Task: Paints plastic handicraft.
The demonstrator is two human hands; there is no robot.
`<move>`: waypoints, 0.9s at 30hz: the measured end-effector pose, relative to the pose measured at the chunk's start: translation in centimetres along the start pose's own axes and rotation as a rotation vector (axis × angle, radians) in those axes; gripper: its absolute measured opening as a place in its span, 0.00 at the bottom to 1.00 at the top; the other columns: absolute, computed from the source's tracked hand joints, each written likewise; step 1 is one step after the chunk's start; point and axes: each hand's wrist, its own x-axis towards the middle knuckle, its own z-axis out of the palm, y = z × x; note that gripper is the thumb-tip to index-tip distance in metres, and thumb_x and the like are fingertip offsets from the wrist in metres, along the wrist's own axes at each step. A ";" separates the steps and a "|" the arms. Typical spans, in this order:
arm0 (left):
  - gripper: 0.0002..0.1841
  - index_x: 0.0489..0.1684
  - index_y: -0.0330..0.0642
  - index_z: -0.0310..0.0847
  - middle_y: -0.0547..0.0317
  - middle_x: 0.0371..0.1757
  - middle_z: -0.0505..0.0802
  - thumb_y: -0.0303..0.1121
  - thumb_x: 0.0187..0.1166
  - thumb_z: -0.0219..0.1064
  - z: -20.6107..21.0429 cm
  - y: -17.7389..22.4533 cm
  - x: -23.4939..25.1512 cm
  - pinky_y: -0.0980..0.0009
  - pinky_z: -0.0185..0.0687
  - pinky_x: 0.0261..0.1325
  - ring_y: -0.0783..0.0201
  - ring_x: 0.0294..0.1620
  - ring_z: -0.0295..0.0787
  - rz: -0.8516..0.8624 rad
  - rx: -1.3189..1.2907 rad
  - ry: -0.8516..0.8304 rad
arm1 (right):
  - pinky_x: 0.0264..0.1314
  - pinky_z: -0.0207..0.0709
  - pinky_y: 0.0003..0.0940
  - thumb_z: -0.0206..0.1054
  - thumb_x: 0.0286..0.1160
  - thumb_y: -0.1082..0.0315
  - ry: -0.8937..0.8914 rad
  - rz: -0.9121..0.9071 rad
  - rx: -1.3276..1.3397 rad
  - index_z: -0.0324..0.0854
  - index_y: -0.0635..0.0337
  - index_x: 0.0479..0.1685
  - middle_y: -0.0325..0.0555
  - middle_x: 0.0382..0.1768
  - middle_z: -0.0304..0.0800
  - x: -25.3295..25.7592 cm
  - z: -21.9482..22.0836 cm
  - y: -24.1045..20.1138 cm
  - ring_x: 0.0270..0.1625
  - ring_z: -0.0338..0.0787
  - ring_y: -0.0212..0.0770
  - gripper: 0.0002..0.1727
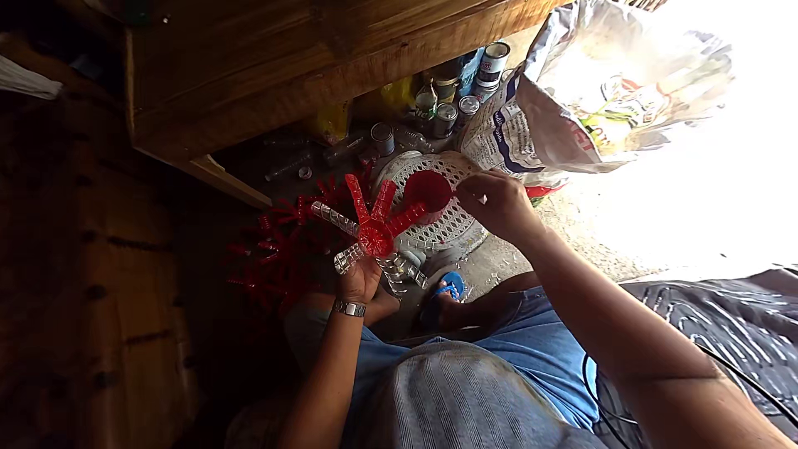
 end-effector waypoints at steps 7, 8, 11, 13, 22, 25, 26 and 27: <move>0.15 0.50 0.47 0.83 0.56 0.45 0.94 0.46 0.86 0.57 0.6 -0.5 0.4 0.62 0.89 0.55 0.61 0.47 0.93 0.001 0.001 -0.017 | 0.51 0.84 0.40 0.67 0.75 0.63 0.056 -0.099 -0.055 0.92 0.56 0.37 0.42 0.34 0.93 -3.2 -1.8 -1.0 0.44 0.90 0.41 0.10; 0.15 0.50 0.48 0.83 0.56 0.44 0.94 0.47 0.86 0.55 0.7 -0.5 0.5 0.63 0.89 0.54 0.61 0.47 0.93 0.002 0.009 -0.012 | 0.50 0.84 0.38 0.67 0.75 0.63 0.071 -0.096 -0.050 0.92 0.56 0.37 0.42 0.34 0.92 -3.5 -1.8 -0.9 0.44 0.90 0.40 0.10; 0.17 0.53 0.47 0.80 0.56 0.46 0.94 0.45 0.91 0.48 1.1 -0.5 0.7 0.63 0.89 0.55 0.62 0.48 0.93 -0.005 0.018 -0.001 | 0.48 0.85 0.33 0.67 0.75 0.64 0.136 -0.070 -0.023 0.93 0.58 0.38 0.42 0.35 0.92 -4.4 -2.1 -0.6 0.42 0.90 0.37 0.10; 0.18 0.53 0.45 0.80 0.54 0.45 0.94 0.41 0.93 0.43 1.3 -0.5 0.8 0.63 0.90 0.54 0.61 0.47 0.93 -0.019 0.005 0.027 | 0.46 0.84 0.30 0.68 0.76 0.65 0.203 -0.047 0.014 0.92 0.61 0.40 0.45 0.36 0.92 -5.0 -2.3 -0.6 0.41 0.89 0.35 0.10; 0.14 0.55 0.44 0.77 0.51 0.46 0.93 0.35 0.92 0.45 1.5 -1.0 1.2 0.60 0.91 0.53 0.57 0.46 0.93 -0.028 0.065 0.055 | 0.48 0.89 0.26 0.67 0.80 0.67 0.290 -0.021 0.388 0.91 0.65 0.48 0.41 0.42 0.92 -7.1 -0.3 -2.5 0.44 0.91 0.28 0.11; 0.14 0.54 0.44 0.78 0.52 0.46 0.93 0.36 0.91 0.46 1.4 -0.9 1.0 0.61 0.90 0.54 0.58 0.46 0.93 -0.022 0.046 0.039 | 0.49 0.89 0.26 0.68 0.80 0.67 0.265 -0.045 0.415 0.91 0.65 0.46 0.41 0.42 0.92 -7.5 0.7 -3.0 0.44 0.91 0.29 0.11; 0.15 0.53 0.44 0.79 0.53 0.45 0.93 0.37 0.92 0.44 1.4 -0.9 0.9 0.61 0.90 0.54 0.59 0.45 0.93 -0.021 0.040 0.036 | 0.49 0.89 0.27 0.68 0.80 0.66 0.259 -0.050 0.423 0.91 0.65 0.45 0.42 0.42 0.92 -7.6 0.9 -3.1 0.45 0.91 0.29 0.11; 0.16 0.52 0.45 0.79 0.54 0.44 0.93 0.37 0.92 0.43 1.3 -0.9 0.9 0.62 0.90 0.54 0.60 0.45 0.93 -0.019 0.033 0.028 | 0.49 0.90 0.27 0.68 0.80 0.67 0.256 -0.054 0.432 0.91 0.65 0.45 0.42 0.42 0.93 -7.7 1.0 -3.3 0.45 0.92 0.30 0.11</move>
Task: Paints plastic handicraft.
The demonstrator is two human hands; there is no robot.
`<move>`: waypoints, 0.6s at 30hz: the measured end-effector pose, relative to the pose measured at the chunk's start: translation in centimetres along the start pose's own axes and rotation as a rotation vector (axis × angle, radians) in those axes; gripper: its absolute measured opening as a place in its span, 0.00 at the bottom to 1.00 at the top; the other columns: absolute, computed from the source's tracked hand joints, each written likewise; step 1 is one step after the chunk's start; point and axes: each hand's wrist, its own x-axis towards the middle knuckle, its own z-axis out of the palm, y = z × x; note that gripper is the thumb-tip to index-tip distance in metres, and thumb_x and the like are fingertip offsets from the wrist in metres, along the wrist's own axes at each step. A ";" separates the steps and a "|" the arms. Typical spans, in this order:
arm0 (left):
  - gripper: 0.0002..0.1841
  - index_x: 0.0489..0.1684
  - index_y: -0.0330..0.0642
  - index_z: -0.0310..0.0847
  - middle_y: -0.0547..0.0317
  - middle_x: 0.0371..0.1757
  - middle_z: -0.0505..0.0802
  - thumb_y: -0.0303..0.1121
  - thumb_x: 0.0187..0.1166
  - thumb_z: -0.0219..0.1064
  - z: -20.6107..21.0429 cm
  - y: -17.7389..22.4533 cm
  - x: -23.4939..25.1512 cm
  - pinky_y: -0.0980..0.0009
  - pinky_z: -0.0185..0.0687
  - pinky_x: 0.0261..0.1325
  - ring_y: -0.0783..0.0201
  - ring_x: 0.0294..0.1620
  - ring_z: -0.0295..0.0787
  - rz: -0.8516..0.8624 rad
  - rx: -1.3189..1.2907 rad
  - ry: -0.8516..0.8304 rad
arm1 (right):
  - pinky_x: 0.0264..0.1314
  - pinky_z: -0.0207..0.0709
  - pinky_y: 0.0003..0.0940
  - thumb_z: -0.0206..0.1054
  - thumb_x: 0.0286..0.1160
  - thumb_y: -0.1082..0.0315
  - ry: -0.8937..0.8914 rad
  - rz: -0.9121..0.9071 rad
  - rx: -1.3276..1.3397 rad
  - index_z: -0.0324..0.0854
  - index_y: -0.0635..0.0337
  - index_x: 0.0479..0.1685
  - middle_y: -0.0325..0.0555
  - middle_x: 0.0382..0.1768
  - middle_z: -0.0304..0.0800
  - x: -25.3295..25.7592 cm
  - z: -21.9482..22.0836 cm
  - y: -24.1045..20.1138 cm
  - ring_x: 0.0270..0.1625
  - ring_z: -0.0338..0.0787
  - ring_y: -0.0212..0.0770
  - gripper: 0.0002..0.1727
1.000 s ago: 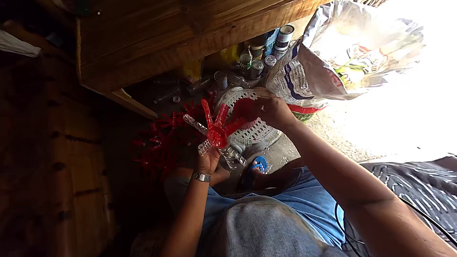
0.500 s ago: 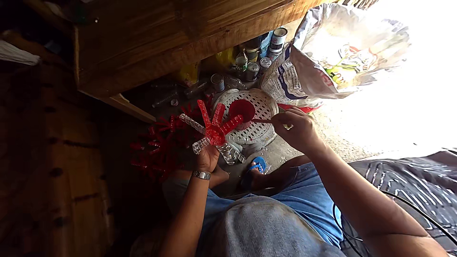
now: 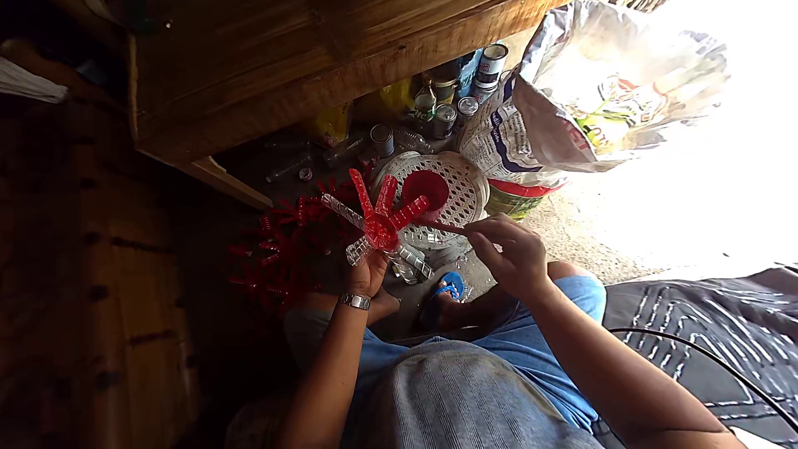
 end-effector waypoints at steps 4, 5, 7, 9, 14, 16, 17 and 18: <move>0.15 0.47 0.46 0.83 0.55 0.42 0.94 0.39 0.90 0.50 -0.8 -0.2 -0.2 0.65 0.90 0.51 0.62 0.43 0.94 0.037 -0.069 -0.056 | 0.48 0.90 0.25 0.66 0.81 0.67 -0.020 -0.007 0.063 0.91 0.66 0.45 0.42 0.42 0.92 -0.3 0.3 -1.0 0.45 0.91 0.28 0.11; 0.12 0.45 0.45 0.85 0.54 0.42 0.95 0.38 0.88 0.55 -1.2 -0.3 -0.2 0.65 0.91 0.50 0.62 0.42 0.94 0.044 -0.094 -0.069 | 0.48 0.89 0.24 0.67 0.81 0.67 -0.025 -0.020 0.064 0.91 0.65 0.45 0.42 0.42 0.93 -0.4 0.4 -1.2 0.45 0.91 0.28 0.11; 0.10 0.45 0.44 0.86 0.53 0.42 0.95 0.34 0.86 0.57 -2.2 -0.5 -0.1 0.64 0.91 0.50 0.60 0.43 0.95 0.039 -0.131 -0.111 | 0.48 0.87 0.23 0.67 0.80 0.67 -0.031 -0.060 0.043 0.92 0.65 0.45 0.42 0.41 0.93 -0.6 0.5 -1.6 0.45 0.90 0.27 0.11; 0.12 0.46 0.45 0.85 0.54 0.43 0.95 0.35 0.89 0.54 -2.5 -0.5 -0.4 0.63 0.91 0.51 0.60 0.44 0.94 0.030 -0.128 -0.123 | 0.50 0.86 0.23 0.68 0.79 0.66 -0.035 -0.098 0.015 0.92 0.63 0.45 0.42 0.41 0.93 -0.6 0.5 -1.9 0.46 0.90 0.28 0.10; 0.21 0.50 0.49 0.87 0.56 0.46 0.95 0.50 0.65 0.81 -1.0 0.4 -1.5 0.62 0.90 0.57 0.62 0.49 0.94 0.039 -0.046 -0.185 | 0.50 0.85 0.23 0.68 0.79 0.65 0.001 -0.149 -0.029 0.92 0.61 0.45 0.42 0.41 0.93 -0.9 -0.2 -2.7 0.47 0.89 0.29 0.10; 0.24 0.49 0.47 0.86 0.55 0.46 0.95 0.47 0.58 0.85 -1.1 0.7 -2.0 0.61 0.90 0.58 0.61 0.49 0.94 0.025 -0.031 -0.162 | 0.50 0.84 0.23 0.68 0.79 0.65 0.005 -0.174 -0.065 0.92 0.60 0.44 0.41 0.40 0.93 -1.1 -0.6 -3.0 0.47 0.89 0.29 0.10; 0.24 0.49 0.46 0.85 0.54 0.46 0.95 0.45 0.57 0.86 -1.2 0.6 -2.1 0.60 0.90 0.58 0.60 0.50 0.94 0.022 -0.027 -0.141 | 0.51 0.83 0.23 0.68 0.79 0.65 0.003 -0.186 -0.079 0.92 0.60 0.44 0.41 0.40 0.93 -1.2 -0.6 -3.0 0.47 0.89 0.30 0.09; 0.24 0.49 0.46 0.85 0.54 0.45 0.95 0.43 0.57 0.86 -1.3 0.4 -2.1 0.60 0.90 0.57 0.60 0.49 0.94 0.030 -0.016 -0.118 | 0.50 0.83 0.24 0.68 0.78 0.66 -0.001 -0.197 -0.094 0.92 0.60 0.44 0.42 0.39 0.93 -1.3 -0.6 -3.0 0.47 0.89 0.31 0.09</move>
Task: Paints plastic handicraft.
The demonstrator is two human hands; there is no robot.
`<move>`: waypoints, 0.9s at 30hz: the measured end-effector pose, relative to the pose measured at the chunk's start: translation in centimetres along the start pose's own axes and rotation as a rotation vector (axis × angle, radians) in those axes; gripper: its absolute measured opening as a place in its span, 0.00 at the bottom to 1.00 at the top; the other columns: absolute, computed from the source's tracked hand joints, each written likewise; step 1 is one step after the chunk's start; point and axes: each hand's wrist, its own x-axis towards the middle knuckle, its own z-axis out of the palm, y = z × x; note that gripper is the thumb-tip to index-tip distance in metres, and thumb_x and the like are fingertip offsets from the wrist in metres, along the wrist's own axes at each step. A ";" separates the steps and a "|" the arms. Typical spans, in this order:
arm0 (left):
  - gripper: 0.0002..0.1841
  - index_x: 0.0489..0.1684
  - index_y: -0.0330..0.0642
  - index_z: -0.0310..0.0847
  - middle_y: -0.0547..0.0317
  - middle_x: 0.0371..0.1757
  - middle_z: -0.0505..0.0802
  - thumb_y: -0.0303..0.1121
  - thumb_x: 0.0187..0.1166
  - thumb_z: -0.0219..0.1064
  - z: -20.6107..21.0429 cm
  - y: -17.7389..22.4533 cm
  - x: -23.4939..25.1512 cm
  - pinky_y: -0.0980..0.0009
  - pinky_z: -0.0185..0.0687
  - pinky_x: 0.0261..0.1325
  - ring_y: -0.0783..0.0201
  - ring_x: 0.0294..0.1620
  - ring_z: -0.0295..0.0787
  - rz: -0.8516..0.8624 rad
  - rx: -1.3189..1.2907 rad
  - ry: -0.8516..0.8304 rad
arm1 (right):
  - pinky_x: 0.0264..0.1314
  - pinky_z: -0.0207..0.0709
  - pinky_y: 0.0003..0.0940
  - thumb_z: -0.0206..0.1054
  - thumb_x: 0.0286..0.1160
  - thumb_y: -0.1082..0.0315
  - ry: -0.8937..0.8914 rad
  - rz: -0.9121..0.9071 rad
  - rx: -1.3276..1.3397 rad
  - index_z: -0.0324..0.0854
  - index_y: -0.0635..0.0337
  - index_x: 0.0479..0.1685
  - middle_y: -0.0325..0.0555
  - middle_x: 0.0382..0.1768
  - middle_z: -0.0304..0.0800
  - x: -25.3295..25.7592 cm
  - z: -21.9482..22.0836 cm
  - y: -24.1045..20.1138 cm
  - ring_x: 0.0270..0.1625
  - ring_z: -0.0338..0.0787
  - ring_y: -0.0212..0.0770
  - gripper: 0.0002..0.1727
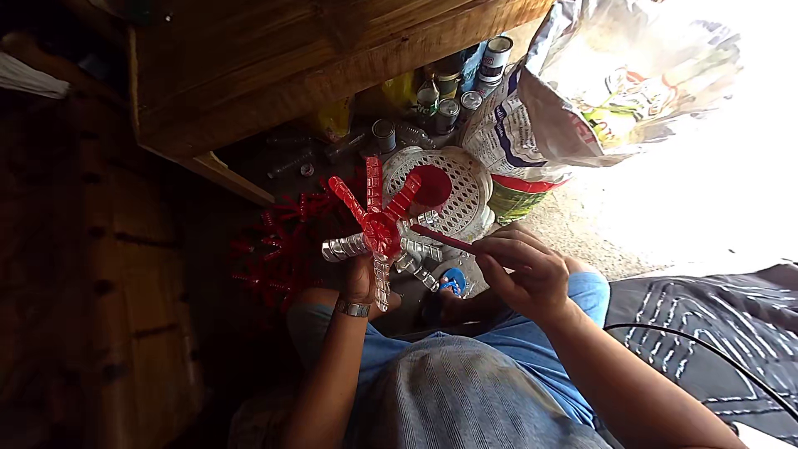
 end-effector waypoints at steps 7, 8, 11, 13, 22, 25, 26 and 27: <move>0.22 0.50 0.50 0.87 0.55 0.48 0.95 0.52 0.65 0.79 -0.1 -0.9 2.5 0.57 0.88 0.61 0.59 0.53 0.93 0.014 -0.047 -0.081 | 0.49 0.84 0.22 0.69 0.78 0.66 0.014 0.037 -0.039 0.93 0.61 0.43 0.41 0.39 0.93 -0.3 -0.1 1.0 0.47 0.89 0.30 0.09; 0.21 0.51 0.51 0.87 0.55 0.48 0.95 0.53 0.68 0.77 0.1 -1.0 2.9 0.57 0.88 0.60 0.59 0.52 0.93 0.006 -0.045 -0.072 | 0.49 0.84 0.23 0.69 0.78 0.66 0.023 0.046 -0.037 0.93 0.61 0.43 0.42 0.40 0.93 -0.3 -0.2 1.2 0.46 0.89 0.30 0.09; 0.17 0.55 0.51 0.84 0.56 0.50 0.94 0.51 0.82 0.64 0.3 -1.6 3.9 0.56 0.86 0.63 0.58 0.54 0.92 -0.020 -0.024 -0.032 | 0.49 0.85 0.23 0.68 0.78 0.67 0.049 0.076 -0.047 0.93 0.63 0.43 0.43 0.40 0.94 -0.2 -0.4 1.9 0.46 0.90 0.30 0.10; 0.14 0.52 0.50 0.84 0.57 0.47 0.94 0.47 0.84 0.61 0.3 -1.9 4.2 0.59 0.88 0.59 0.60 0.50 0.93 -0.017 0.002 0.014 | 0.49 0.86 0.24 0.68 0.78 0.67 0.052 0.109 -0.063 0.93 0.63 0.44 0.43 0.40 0.93 0.0 -0.2 2.4 0.46 0.90 0.30 0.10; 0.10 0.48 0.49 0.87 0.57 0.44 0.95 0.41 0.76 0.72 -0.1 -1.8 3.3 0.67 0.90 0.52 0.64 0.46 0.94 -0.007 -0.033 0.027 | 0.47 0.87 0.25 0.69 0.77 0.66 0.006 0.146 -0.099 0.92 0.63 0.42 0.43 0.38 0.92 1.2 1.2 3.9 0.43 0.90 0.30 0.10; 0.09 0.46 0.49 0.87 0.57 0.42 0.95 0.41 0.76 0.72 0.3 -1.8 3.2 0.68 0.91 0.50 0.65 0.43 0.94 -0.004 -0.020 0.045 | 0.47 0.87 0.25 0.70 0.76 0.67 -0.049 0.106 -0.088 0.92 0.63 0.41 0.42 0.38 0.92 1.5 1.8 3.5 0.43 0.90 0.31 0.09; 0.10 0.47 0.48 0.86 0.57 0.43 0.95 0.40 0.75 0.73 0.4 -1.8 3.2 0.67 0.90 0.51 0.64 0.44 0.93 -0.008 -0.021 0.042 | 0.47 0.87 0.25 0.70 0.75 0.67 -0.068 0.089 -0.087 0.93 0.63 0.41 0.42 0.38 0.92 1.6 2.1 3.5 0.43 0.90 0.31 0.09; 0.11 0.48 0.49 0.86 0.57 0.44 0.95 0.41 0.74 0.74 0.4 -1.8 3.3 0.67 0.90 0.53 0.64 0.45 0.94 -0.010 -0.023 0.037 | 0.47 0.87 0.26 0.70 0.75 0.68 -0.082 0.069 -0.093 0.93 0.62 0.42 0.42 0.38 0.92 1.7 2.4 3.6 0.43 0.90 0.32 0.09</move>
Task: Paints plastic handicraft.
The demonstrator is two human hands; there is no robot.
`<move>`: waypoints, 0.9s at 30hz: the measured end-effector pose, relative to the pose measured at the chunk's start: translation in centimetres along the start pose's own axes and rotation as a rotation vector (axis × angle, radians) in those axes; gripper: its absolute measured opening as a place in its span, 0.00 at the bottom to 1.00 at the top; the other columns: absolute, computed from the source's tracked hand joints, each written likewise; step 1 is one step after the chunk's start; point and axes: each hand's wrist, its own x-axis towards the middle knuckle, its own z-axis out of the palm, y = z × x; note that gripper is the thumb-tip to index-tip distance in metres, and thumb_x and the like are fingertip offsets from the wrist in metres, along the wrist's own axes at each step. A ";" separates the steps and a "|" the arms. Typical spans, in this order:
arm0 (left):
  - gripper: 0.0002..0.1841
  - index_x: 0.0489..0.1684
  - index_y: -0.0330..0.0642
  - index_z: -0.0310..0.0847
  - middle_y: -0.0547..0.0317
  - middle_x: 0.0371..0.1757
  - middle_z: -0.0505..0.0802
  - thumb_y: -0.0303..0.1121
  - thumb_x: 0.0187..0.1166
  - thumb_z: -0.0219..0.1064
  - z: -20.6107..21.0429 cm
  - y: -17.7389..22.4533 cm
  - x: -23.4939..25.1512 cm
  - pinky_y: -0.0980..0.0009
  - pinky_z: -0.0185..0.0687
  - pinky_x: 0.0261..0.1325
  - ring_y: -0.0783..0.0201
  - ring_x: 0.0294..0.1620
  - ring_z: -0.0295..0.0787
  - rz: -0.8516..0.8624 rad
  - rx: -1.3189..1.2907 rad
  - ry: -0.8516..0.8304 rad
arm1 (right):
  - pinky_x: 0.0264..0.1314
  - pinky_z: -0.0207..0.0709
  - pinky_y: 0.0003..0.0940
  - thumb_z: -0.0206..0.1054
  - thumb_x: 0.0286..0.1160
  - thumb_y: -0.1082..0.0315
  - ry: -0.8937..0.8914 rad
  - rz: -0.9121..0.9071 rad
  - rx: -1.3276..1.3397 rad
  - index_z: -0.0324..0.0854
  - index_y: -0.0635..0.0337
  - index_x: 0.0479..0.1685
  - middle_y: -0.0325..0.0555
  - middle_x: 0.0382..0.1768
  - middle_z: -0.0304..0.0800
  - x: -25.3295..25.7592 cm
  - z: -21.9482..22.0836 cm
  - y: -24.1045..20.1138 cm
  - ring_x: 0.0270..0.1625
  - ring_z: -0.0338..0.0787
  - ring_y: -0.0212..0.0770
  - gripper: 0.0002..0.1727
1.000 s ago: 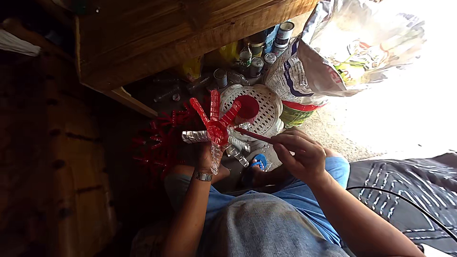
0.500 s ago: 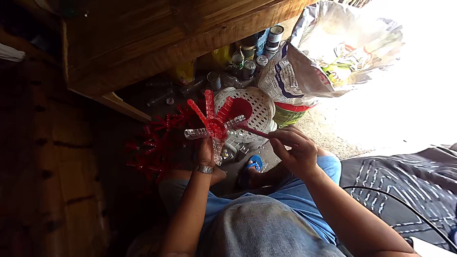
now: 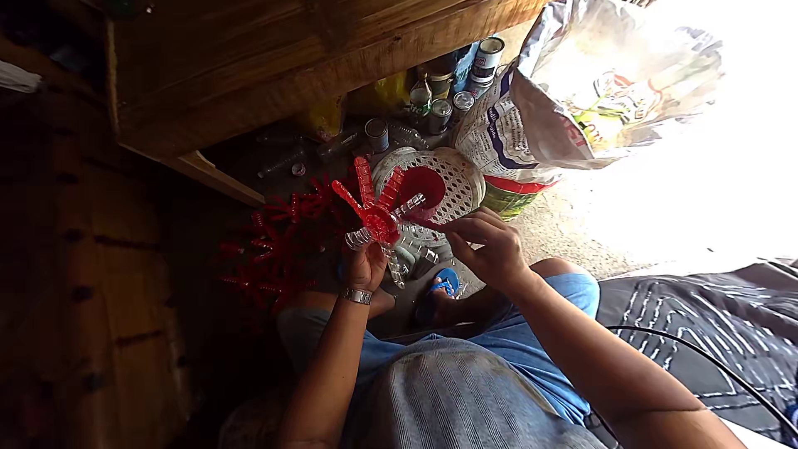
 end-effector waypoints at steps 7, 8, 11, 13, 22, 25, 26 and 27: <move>0.18 0.51 0.47 0.85 0.54 0.47 0.94 0.40 0.65 0.81 -0.3 -0.2 0.2 0.63 0.89 0.57 0.61 0.49 0.93 -0.005 -0.004 -0.017 | 0.50 0.86 0.27 0.70 0.75 0.69 -0.023 -0.036 -0.033 0.93 0.62 0.43 0.43 0.39 0.93 0.5 1.4 0.8 0.45 0.90 0.34 0.08; 0.18 0.51 0.47 0.85 0.55 0.47 0.94 0.40 0.65 0.81 -0.3 -0.1 0.2 0.64 0.89 0.57 0.61 0.48 0.93 -0.004 0.000 -0.016 | 0.50 0.85 0.27 0.70 0.74 0.69 -0.026 -0.043 -0.036 0.93 0.61 0.43 0.42 0.39 0.93 0.6 1.5 0.8 0.45 0.89 0.34 0.08; 0.15 0.48 0.47 0.86 0.55 0.45 0.94 0.37 0.67 0.80 -0.1 0.0 0.1 0.65 0.90 0.54 0.63 0.46 0.93 -0.012 0.008 0.000 | 0.51 0.86 0.28 0.70 0.75 0.69 -0.048 -0.048 -0.034 0.93 0.61 0.44 0.43 0.40 0.93 0.5 1.7 1.0 0.46 0.90 0.35 0.09; 0.13 0.47 0.47 0.86 0.56 0.44 0.95 0.37 0.68 0.79 -0.1 -0.1 0.2 0.66 0.90 0.54 0.63 0.45 0.94 -0.011 0.005 -0.007 | 0.51 0.86 0.27 0.70 0.76 0.69 -0.058 -0.037 -0.028 0.93 0.62 0.44 0.44 0.40 0.93 0.4 1.8 1.2 0.46 0.90 0.34 0.09; 0.12 0.46 0.47 0.87 0.56 0.43 0.95 0.38 0.69 0.79 -0.2 -0.1 0.1 0.67 0.91 0.53 0.64 0.44 0.94 -0.004 0.000 -0.026 | 0.50 0.86 0.25 0.70 0.74 0.70 -0.039 -0.016 -0.001 0.93 0.63 0.43 0.43 0.40 0.93 0.5 1.6 1.1 0.45 0.90 0.33 0.08; 0.14 0.45 0.47 0.87 0.56 0.42 0.95 0.38 0.66 0.81 -0.1 -0.1 0.1 0.67 0.91 0.52 0.64 0.44 0.94 0.002 0.001 -0.021 | 0.49 0.87 0.25 0.70 0.76 0.69 -0.053 -0.004 0.002 0.93 0.62 0.43 0.43 0.40 0.92 0.4 1.7 1.2 0.45 0.90 0.33 0.08; 0.13 0.44 0.47 0.87 0.56 0.42 0.95 0.37 0.66 0.80 -0.1 0.0 0.0 0.67 0.91 0.52 0.64 0.43 0.94 0.003 0.000 -0.014 | 0.48 0.87 0.25 0.70 0.76 0.69 -0.053 -0.003 0.012 0.93 0.62 0.42 0.43 0.39 0.92 0.2 1.6 1.2 0.44 0.90 0.32 0.08; 0.11 0.44 0.47 0.87 0.56 0.42 0.95 0.36 0.68 0.79 -0.1 0.1 0.0 0.67 0.91 0.52 0.64 0.43 0.94 0.002 0.000 -0.013 | 0.48 0.87 0.24 0.70 0.76 0.69 -0.047 -0.002 0.020 0.93 0.63 0.40 0.43 0.38 0.92 0.1 1.5 1.1 0.44 0.90 0.32 0.08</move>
